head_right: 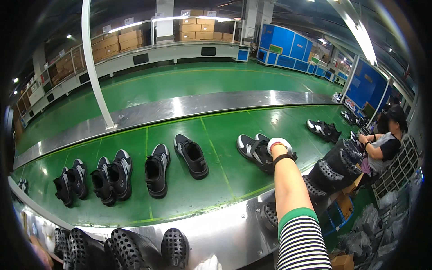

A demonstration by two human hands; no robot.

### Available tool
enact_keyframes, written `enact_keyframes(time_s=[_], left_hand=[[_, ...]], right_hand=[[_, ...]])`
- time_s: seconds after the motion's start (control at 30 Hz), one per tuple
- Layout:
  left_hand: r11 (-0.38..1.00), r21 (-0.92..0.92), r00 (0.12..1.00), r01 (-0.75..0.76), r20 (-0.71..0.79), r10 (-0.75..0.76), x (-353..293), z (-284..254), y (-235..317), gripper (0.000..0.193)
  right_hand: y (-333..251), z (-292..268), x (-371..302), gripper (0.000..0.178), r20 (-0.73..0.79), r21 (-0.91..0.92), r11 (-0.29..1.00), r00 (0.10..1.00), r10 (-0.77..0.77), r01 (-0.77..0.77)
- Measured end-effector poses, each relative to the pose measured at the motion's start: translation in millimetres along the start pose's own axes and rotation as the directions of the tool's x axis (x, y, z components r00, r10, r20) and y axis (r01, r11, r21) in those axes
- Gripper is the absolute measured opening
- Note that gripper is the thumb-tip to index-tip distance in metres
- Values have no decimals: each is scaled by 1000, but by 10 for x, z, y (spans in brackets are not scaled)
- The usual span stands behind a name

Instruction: The person is assembling black athletic shoes on a factory production line, inserting plastic support components into the shoes.

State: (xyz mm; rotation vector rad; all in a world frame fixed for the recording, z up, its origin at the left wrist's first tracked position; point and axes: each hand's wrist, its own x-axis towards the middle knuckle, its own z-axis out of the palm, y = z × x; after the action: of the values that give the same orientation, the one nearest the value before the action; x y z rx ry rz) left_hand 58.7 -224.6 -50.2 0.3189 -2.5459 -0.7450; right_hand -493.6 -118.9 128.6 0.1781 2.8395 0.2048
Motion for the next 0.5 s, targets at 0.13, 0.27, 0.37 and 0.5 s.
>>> enact_keyframes(time_s=[0.13,0.27,0.37,0.5], left_hand=[[1000,-12,993,-26,113,27,-4,16,-28,42],[999,33,971,-37,239,28,-175,161,-124,44],[1000,1,987,8,159,-8,-112,161,-64,43],[998,13,995,65,68,-66,173,-247,212,40]], right_hand=[[-49,153,190,53,-62,-28,997,996,-69,68],[-426,77,-84,55,-27,-19,985,985,-172,172],[-564,156,-158,34,-229,109,985,968,-106,134],[-944,131,-461,33,-220,-57,936,910,-352,348]])
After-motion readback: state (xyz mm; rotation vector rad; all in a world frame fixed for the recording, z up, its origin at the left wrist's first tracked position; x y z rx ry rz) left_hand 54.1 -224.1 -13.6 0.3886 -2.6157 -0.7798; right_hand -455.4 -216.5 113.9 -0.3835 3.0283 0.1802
